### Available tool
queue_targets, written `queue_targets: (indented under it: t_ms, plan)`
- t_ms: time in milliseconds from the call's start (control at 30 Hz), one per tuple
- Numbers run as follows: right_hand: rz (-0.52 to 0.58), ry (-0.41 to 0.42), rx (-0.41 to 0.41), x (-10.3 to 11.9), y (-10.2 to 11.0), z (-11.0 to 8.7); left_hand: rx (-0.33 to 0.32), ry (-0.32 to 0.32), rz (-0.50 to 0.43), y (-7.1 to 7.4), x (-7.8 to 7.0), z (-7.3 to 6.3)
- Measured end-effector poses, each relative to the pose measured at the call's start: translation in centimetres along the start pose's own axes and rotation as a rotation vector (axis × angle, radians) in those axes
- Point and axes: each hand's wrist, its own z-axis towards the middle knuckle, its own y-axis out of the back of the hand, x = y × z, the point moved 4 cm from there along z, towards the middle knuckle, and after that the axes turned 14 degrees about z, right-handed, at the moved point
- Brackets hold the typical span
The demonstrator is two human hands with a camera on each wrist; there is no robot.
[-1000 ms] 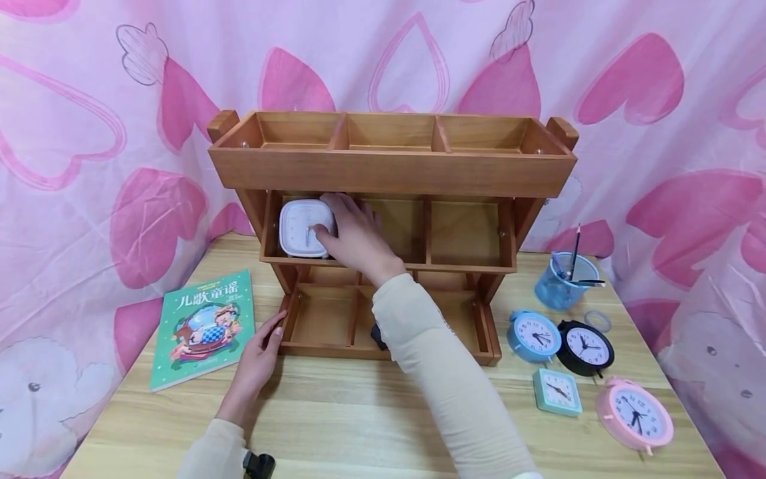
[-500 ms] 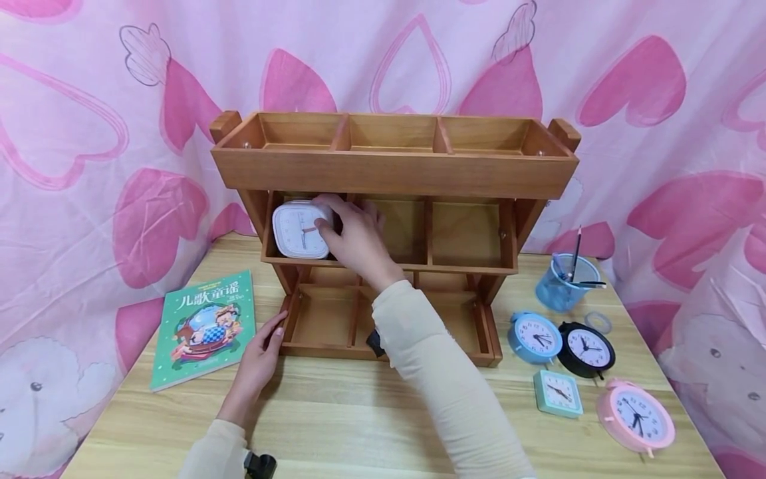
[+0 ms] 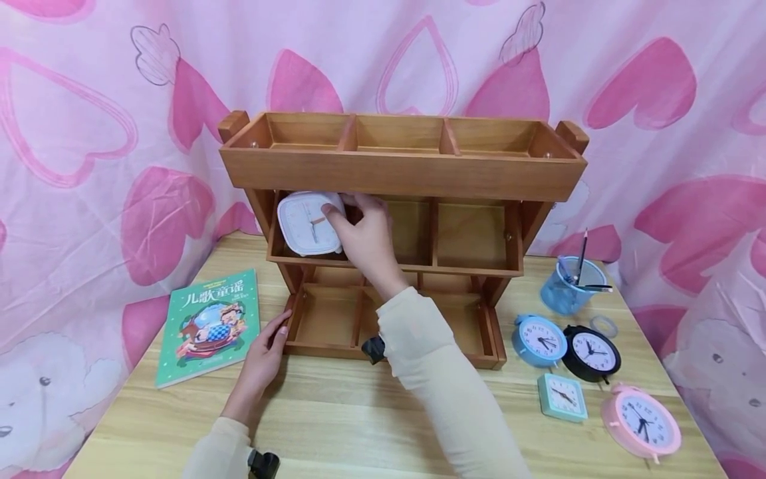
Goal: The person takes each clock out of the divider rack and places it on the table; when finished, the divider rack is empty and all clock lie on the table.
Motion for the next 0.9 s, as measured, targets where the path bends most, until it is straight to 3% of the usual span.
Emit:
queue_targets:
  t_ms: [167,367,467,633,900]
  plan:
    - [0.093,0.043,-0.014,1.7,1.5,-1.4,0.001,-0.006,-0.013,-0.3,-0.2,0.1]
    - [0.061,0.04,-0.019,1.7,5.0,-5.4,0.005,-0.01,-0.011,-0.5,-0.4,0.2]
    - [0.01,-0.022,-0.048,1.0,7.4,-8.3,0.006,-0.016,-0.008,-0.6,-0.5,0.3]
    - [-0.175,-0.158,-0.091,-0.2,11.9,-13.9,0.015,-0.011,-0.01,-0.8,-0.6,0.2]
    - [-0.403,-0.292,-0.241,-0.9,19.8,-24.0,0.015,0.002,-0.009,-0.6,-0.7,-0.2]
